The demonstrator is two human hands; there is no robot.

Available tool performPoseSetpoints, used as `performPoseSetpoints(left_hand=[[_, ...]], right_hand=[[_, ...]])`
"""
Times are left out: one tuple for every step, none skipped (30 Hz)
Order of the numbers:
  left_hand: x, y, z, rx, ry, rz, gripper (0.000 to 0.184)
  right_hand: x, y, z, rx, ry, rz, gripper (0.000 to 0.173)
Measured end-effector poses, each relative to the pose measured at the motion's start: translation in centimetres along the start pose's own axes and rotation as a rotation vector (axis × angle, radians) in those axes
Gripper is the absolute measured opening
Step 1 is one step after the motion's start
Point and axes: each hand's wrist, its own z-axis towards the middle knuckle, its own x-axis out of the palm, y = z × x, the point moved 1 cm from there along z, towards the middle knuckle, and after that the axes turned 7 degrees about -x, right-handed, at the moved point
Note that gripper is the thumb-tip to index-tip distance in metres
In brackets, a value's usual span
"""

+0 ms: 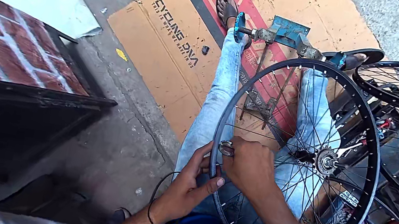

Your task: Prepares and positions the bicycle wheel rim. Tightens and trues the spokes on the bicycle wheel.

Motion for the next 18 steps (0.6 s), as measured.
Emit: performPoseSetpoints(left_hand=[[0.1,0.3,-0.1,-0.009,-0.011,-0.010,0.077],[0.0,0.6,-0.2,-0.015,-0.021,-0.015,0.078],[0.1,0.9,-0.3,-0.019,-0.029,-0.023,0.080],[0.1,1.1,-0.3,-0.017,-0.035,-0.028,0.082],[0.2,1.3,-0.3,-0.012,-0.042,-0.029,0.084],[0.3,1.3,-0.4,-0.010,-0.048,-0.023,0.084],[0.3,1.3,-0.4,-0.009,-0.052,-0.017,0.084],[0.3,1.4,-0.4,-0.008,-0.054,-0.011,0.084],[0.2,1.4,-0.4,-0.006,-0.054,-0.008,0.084],[0.2,1.4,-0.4,-0.001,-0.055,-0.007,0.084],[0.2,1.4,-0.4,0.003,-0.055,-0.005,0.083],[0.2,1.4,-0.5,0.007,-0.052,-0.003,0.083],[0.2,1.4,-0.5,0.007,-0.048,0.001,0.083],[0.2,1.2,-0.5,0.005,-0.041,0.007,0.082],[0.2,1.0,-0.5,0.002,-0.035,0.007,0.081],[0.2,0.9,-0.5,0.000,-0.029,0.001,0.081],[0.2,0.8,-0.5,-0.003,-0.023,-0.002,0.080],[0.3,0.9,-0.5,-0.004,-0.020,-0.009,0.080]], right_hand=[[-0.6,-0.8,-0.1,-0.037,0.076,0.133,0.018],[-1.2,-1.6,-0.3,-0.068,0.159,0.279,0.029],[-1.5,-2.3,-0.6,-0.096,0.209,0.422,0.034],[-1.5,-2.8,-0.8,-0.127,0.191,0.528,0.029],[-1.4,-3.1,-0.9,-0.156,0.145,0.576,0.023],[-1.1,-3.2,-1.1,-0.184,0.087,0.580,0.020],[-0.7,-3.1,-1.2,-0.203,0.021,0.570,0.017],[-0.3,-2.9,-1.2,-0.195,-0.032,0.551,0.014],[0.1,-2.8,-1.1,-0.170,-0.078,0.535,0.009],[0.6,-2.5,-1.1,-0.134,-0.125,0.513,0.004],[1.0,-2.2,-1.0,-0.090,-0.169,0.477,0.008],[1.4,-1.9,-1.0,-0.049,-0.200,0.432,0.019],[1.5,-1.6,-1.0,-0.018,-0.204,0.370,0.036],[1.7,-1.3,-1.1,-0.006,-0.223,0.280,0.047],[2.2,-1.0,-1.2,-0.028,-0.279,0.167,0.047],[2.7,-0.8,-1.2,-0.063,-0.324,0.053,0.034],[2.8,-0.6,-1.1,-0.069,-0.312,-0.043,0.021],[2.6,-0.4,-0.9,-0.061,-0.243,-0.110,0.015]])
